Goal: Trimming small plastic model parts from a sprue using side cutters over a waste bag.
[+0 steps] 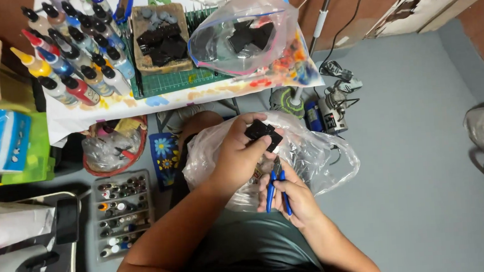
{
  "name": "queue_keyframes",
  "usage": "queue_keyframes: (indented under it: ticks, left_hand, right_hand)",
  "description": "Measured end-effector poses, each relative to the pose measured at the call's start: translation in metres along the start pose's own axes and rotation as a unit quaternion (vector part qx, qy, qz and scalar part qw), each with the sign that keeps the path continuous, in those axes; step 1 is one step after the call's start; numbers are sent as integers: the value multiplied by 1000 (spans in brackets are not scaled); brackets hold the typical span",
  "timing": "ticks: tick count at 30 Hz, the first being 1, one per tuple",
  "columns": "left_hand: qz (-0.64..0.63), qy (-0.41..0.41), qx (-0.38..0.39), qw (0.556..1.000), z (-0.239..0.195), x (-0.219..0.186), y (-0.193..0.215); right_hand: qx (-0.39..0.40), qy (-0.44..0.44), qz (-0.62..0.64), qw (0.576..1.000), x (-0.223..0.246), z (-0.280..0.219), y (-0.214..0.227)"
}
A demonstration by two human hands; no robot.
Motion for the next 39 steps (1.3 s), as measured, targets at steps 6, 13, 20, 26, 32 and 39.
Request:
queue_keyframes:
  ticks: [6, 13, 20, 26, 32, 39]
  left_hand:
    - [-65, -11, 24, 998, 2, 19, -5]
    - [-212, -26, 51, 976, 2, 47, -13]
    - [-291, -33, 99, 951, -6, 51, -23]
    - [-265, -45, 61, 961, -5, 68, -24]
    - [-214, -63, 48, 974, -14, 54, -16]
    - [-116, -53, -1, 992, -13, 52, -7]
  right_hand:
    - [-44, 11, 3, 999, -16, 2, 56]
    - [-24, 154, -83, 984, 15, 8, 33]
    - [-87, 307, -159, 934, 53, 13, 26]
    - [-104, 342, -172, 918, 61, 19, 14]
    - [-127, 350, -161, 914, 68, 16, 16]
    - [-123, 334, -168, 919, 73, 17, 10]
Point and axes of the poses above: each hand's wrist, its own z-axis towards the middle knuckle, its own y-axis out of the back of the hand, x = y × z, the point moved 7 cm from there along z, towards the middle knuckle, and after that the axes turned 9 degrees about z, right-handed, at the moved point
